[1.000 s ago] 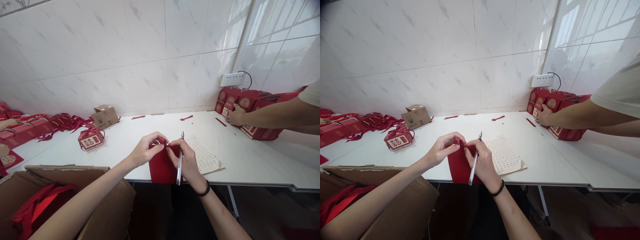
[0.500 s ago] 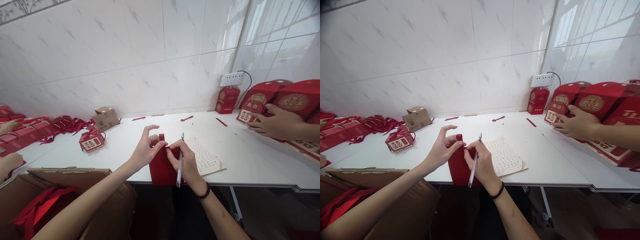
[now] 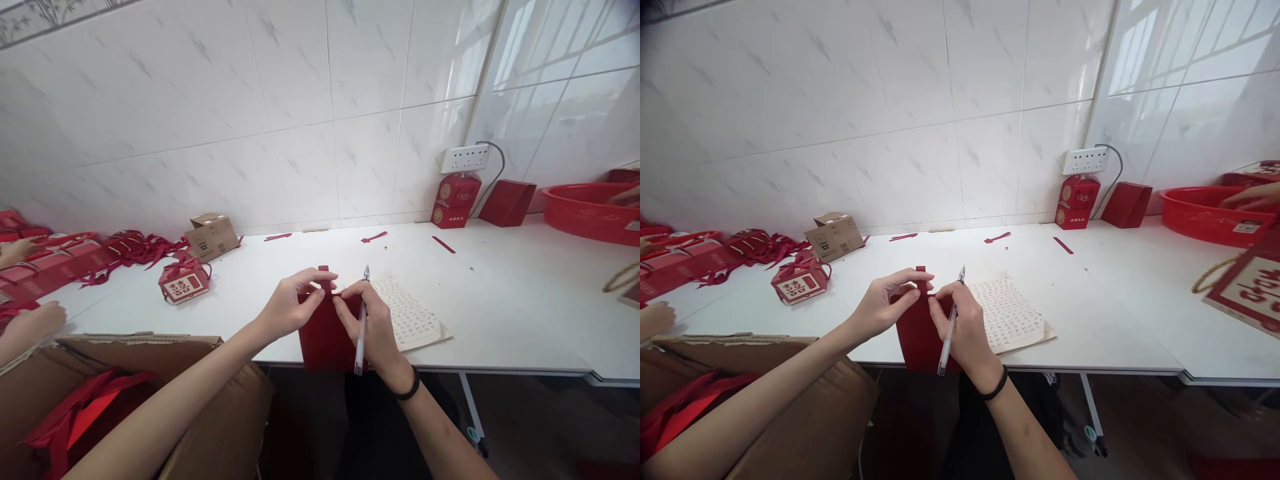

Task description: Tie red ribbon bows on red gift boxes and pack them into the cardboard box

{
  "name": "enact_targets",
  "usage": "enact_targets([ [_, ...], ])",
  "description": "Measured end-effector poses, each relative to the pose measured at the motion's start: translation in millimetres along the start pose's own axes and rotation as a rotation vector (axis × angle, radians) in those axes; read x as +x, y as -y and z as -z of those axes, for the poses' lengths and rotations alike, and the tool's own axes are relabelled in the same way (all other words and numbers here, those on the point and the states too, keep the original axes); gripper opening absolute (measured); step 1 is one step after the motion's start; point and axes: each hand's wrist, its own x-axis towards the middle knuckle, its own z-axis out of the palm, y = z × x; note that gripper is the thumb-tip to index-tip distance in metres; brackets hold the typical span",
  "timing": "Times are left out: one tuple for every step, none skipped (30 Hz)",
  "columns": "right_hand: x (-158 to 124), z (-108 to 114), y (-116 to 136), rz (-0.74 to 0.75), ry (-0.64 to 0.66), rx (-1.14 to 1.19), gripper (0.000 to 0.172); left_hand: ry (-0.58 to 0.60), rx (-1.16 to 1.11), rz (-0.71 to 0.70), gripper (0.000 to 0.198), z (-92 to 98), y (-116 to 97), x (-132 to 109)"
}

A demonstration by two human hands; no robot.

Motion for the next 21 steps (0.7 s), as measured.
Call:
enact_targets([
  [0.1, -0.2, -0.1, 0.002, -0.003, 0.002, 0.010, 0.018, 0.006, -0.039, 0.030, 1.2, 0.9, -0.7],
  [0.3, -0.5, -0.3, 0.005, -0.005, 0.003, 0.010, 0.033, 0.015, -0.078, 0.036, 2.2, 1.9, -1.3],
  [0.4, -0.7, -0.6, 0.009, -0.007, 0.003, 0.010, 0.044, 0.026, -0.113, 0.040, 3.1, 2.9, -1.8],
  [0.5, -0.9, -0.8, 0.012, -0.009, 0.002, 0.010, 0.054, 0.036, -0.141, 0.044, 3.7, 3.8, -2.2],
  [0.6, -1.1, -1.0, 0.015, -0.009, 0.000, 0.010, 0.062, 0.044, -0.160, 0.046, 4.1, 4.6, -2.4],
  [0.6, -1.2, -1.1, 0.017, -0.009, -0.002, 0.010, 0.067, 0.053, -0.173, 0.048, 4.3, 5.1, -2.7],
  [0.6, -1.4, -1.2, 0.015, -0.009, -0.005, 0.009, 0.071, 0.062, -0.184, 0.048, 4.4, 5.5, -2.8],
  [0.6, -1.5, -1.2, 0.013, -0.009, -0.007, 0.009, 0.074, 0.071, -0.190, 0.049, 4.3, 5.7, -2.9],
  [0.6, -1.7, -1.1, 0.010, -0.010, -0.008, 0.009, 0.076, 0.079, -0.194, 0.049, 4.2, 5.8, -2.9],
  [0.6, -1.8, -1.1, 0.008, -0.010, -0.009, 0.009, 0.076, 0.085, -0.196, 0.049, 4.0, 5.9, -2.9],
  [0.6, -1.9, -0.9, 0.007, -0.010, -0.009, 0.009, 0.075, 0.090, -0.196, 0.049, 3.9, 5.9, -2.9],
  [0.7, -1.9, -0.8, 0.008, -0.011, -0.009, 0.009, 0.073, 0.095, -0.196, 0.049, 3.8, 5.8, -2.9],
  [0.7, -1.9, -0.7, 0.010, -0.011, -0.008, 0.009, 0.073, 0.098, -0.195, 0.048, 3.7, 5.8, -2.8],
  [0.7, -1.9, -0.5, 0.012, -0.010, -0.007, 0.009, 0.072, 0.100, -0.192, 0.048, 3.7, 5.9, -2.8],
  [0.7, -1.9, -0.3, 0.013, -0.010, -0.005, 0.009, 0.073, 0.101, -0.190, 0.048, 3.7, 5.9, -2.8],
  [0.7, -1.8, -0.1, 0.012, -0.009, -0.004, 0.009, 0.074, 0.102, -0.184, 0.047, 3.8, 6.0, -2.8],
  [0.6, -1.7, 0.0, 0.011, -0.009, -0.002, 0.009, 0.076, 0.102, -0.178, 0.047, 3.8, 6.1, -2.7],
  [0.6, -1.7, 0.1, 0.011, -0.007, -0.001, 0.009, 0.076, 0.103, -0.176, 0.046, 3.9, 6.3, -2.7],
  [0.6, -1.6, 0.2, 0.011, -0.007, 0.000, 0.009, 0.077, 0.105, -0.178, 0.046, 3.9, 6.6, -2.6],
  [0.6, -1.5, 0.2, 0.011, -0.008, 0.000, 0.009, 0.078, 0.109, -0.187, 0.046, 3.9, 6.9, -2.6],
  [0.6, -1.4, 0.3, 0.012, -0.008, 0.000, 0.009, 0.080, 0.115, -0.201, 0.046, 3.9, 7.2, -2.5],
])
